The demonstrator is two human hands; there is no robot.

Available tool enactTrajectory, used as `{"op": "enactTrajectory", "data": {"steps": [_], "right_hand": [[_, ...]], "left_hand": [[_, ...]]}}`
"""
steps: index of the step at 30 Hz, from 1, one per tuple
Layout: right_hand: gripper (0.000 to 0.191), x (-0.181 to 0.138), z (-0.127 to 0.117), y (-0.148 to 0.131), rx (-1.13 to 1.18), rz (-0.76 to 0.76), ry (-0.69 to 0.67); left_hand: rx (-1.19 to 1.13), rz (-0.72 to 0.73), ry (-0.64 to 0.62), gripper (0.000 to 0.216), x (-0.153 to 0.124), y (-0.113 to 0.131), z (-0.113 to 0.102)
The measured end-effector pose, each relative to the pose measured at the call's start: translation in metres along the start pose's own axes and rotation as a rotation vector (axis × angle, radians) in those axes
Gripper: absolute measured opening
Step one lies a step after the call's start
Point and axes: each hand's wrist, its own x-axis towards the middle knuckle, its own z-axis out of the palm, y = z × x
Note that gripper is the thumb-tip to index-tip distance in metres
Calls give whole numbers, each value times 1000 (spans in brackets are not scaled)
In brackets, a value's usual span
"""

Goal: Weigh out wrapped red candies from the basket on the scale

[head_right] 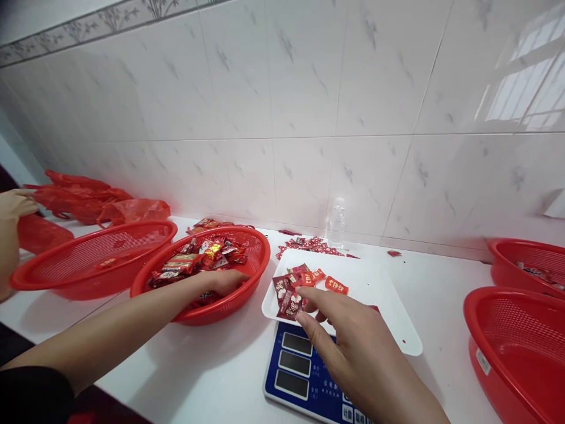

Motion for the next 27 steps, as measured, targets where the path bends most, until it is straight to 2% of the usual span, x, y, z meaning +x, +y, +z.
{"op": "enactTrajectory", "data": {"steps": [10, 17, 27], "right_hand": [[26, 0, -2, -6, 32, 25, -24], [27, 1, 2, -4, 56, 34, -7], [29, 2, 6, -2, 18, 31, -37]], "left_hand": [[15, 25, -2, 34, 15, -14, 5], [14, 5, 66, 19, 20, -19, 5], [15, -47, 93, 24, 26, -34, 13]]}}
